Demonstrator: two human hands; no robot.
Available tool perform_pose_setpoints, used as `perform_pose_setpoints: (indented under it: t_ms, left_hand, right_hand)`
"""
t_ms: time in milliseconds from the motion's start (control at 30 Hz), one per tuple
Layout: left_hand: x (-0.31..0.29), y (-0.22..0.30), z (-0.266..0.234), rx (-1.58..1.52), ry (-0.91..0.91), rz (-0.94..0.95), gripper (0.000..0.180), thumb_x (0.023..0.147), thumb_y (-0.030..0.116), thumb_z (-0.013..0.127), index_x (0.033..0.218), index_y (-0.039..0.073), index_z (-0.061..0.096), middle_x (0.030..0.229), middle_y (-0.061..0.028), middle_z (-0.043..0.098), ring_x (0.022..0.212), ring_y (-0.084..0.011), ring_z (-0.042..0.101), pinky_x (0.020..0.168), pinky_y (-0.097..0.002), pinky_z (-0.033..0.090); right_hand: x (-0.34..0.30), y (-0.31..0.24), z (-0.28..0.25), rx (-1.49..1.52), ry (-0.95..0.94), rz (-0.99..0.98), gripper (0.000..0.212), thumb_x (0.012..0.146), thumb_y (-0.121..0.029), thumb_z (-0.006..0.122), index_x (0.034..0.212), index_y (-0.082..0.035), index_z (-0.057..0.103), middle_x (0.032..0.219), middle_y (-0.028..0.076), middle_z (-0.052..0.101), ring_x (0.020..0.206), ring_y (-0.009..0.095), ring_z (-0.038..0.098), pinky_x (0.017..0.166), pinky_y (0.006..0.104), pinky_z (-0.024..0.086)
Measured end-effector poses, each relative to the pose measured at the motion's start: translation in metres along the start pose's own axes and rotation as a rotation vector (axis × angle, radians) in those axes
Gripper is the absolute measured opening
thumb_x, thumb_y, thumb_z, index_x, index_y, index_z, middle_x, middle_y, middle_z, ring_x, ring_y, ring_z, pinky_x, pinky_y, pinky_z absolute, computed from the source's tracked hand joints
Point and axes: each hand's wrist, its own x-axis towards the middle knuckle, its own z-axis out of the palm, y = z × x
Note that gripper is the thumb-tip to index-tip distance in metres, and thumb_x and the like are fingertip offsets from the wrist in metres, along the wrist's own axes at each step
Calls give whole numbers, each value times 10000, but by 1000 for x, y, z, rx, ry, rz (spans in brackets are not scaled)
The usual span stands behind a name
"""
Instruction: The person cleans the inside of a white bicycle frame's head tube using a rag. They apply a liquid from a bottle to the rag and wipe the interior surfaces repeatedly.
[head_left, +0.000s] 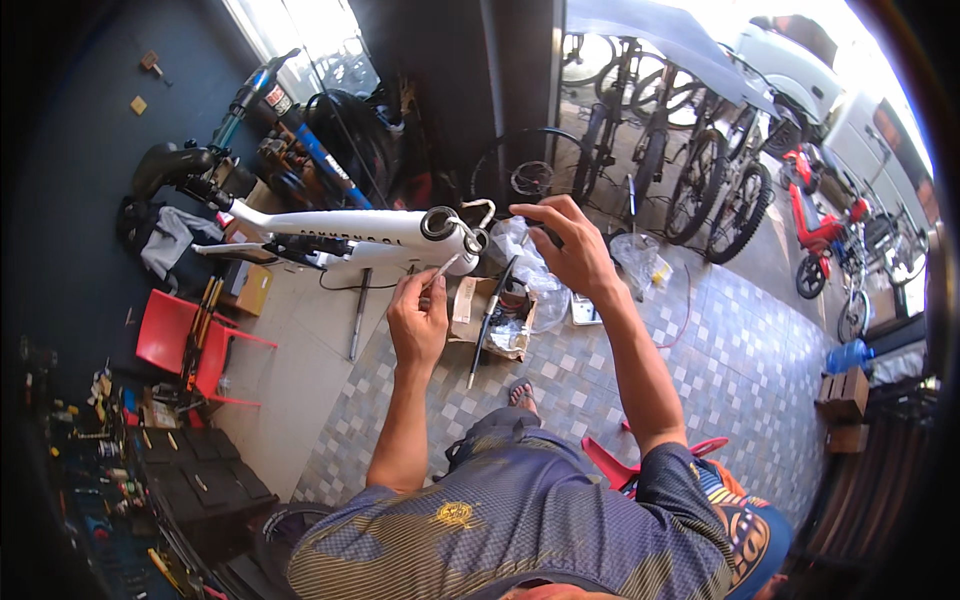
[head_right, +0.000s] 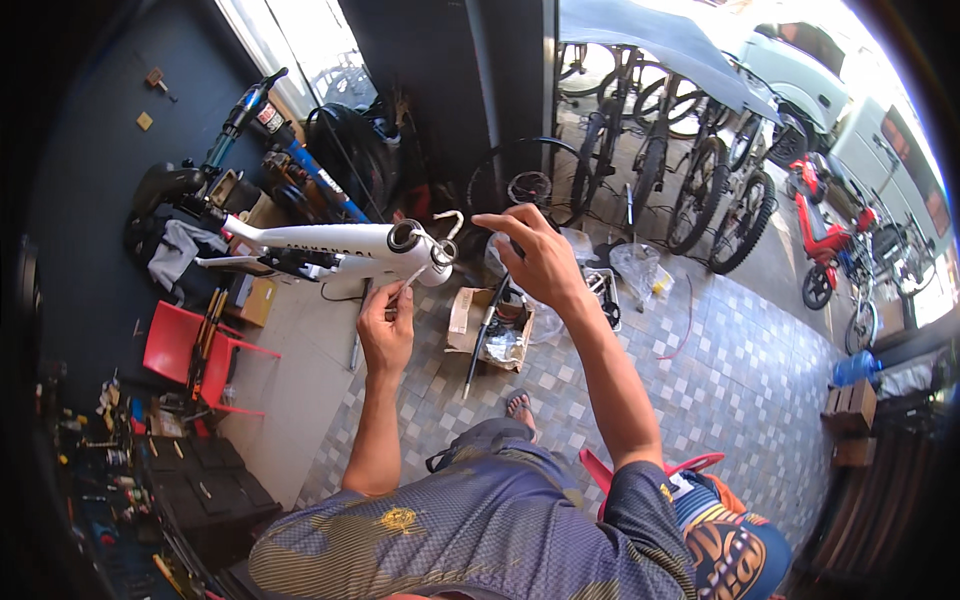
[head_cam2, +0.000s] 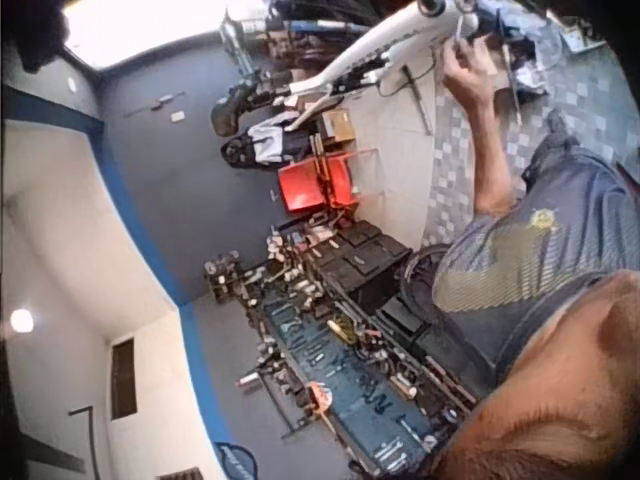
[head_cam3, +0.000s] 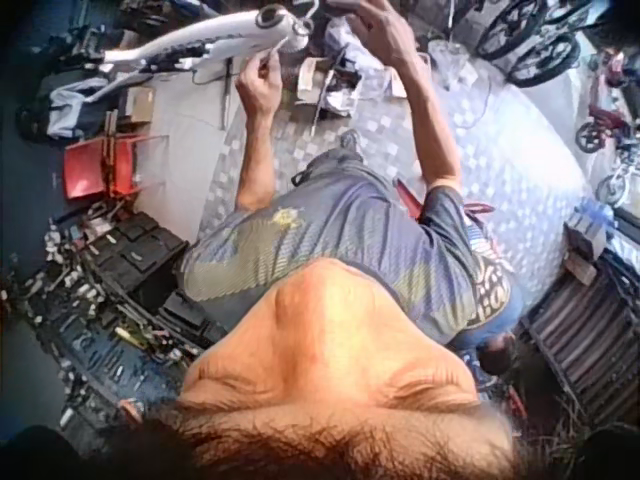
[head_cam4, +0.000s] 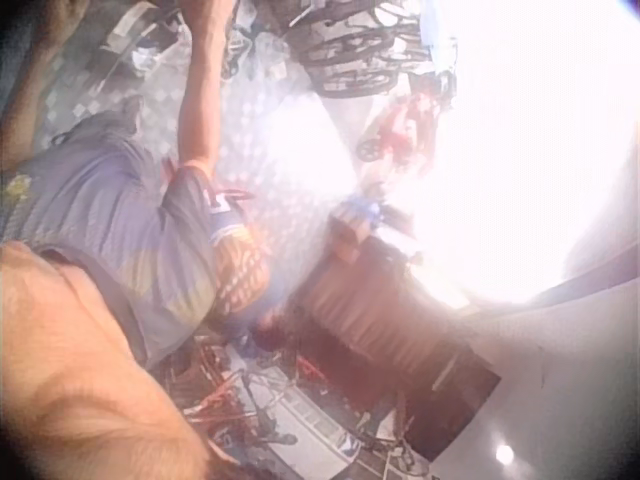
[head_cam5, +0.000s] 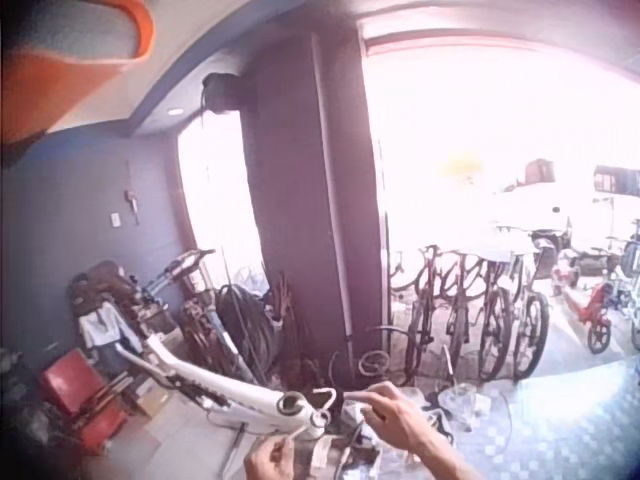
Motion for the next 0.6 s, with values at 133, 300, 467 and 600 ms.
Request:
perform_pose_setpoints:
  t_ms: [133,300,467,600]
  left_hand:
    - [-2,-1,4,28,33,-55,193,991,131,657,1114,-5,717,989,-109,699,820,-214,689,704,-325,558]
    - [1,10,15,271,181,132,306,957,119,659,1246,20,671,1194,-186,668,1159,-379,614,1016,-487,466]
    - [-10,38,42,505,328,241,599,832,267,836,1329,54,579,1298,-157,541,1245,-347,474,1083,-506,340]
    - [-8,51,75,486,388,142,696,745,297,918,1288,72,544,1208,-114,572,1158,-314,514,1024,-488,366]
  right_hand:
    - [44,7,7,-89,-296,-89,314,935,-220,700,1247,-254,717,1232,80,581,894,281,699,819,414,569]
    - [65,34,18,-46,-363,-283,177,907,-309,746,1014,-171,770,1278,75,563,894,270,705,792,387,577]
    - [83,51,18,316,-444,-340,117,888,-164,773,982,-98,753,1061,75,687,874,269,712,773,366,574]
    - [102,56,20,563,-625,-343,127,872,-84,786,975,-30,735,923,88,723,888,261,719,780,348,560]
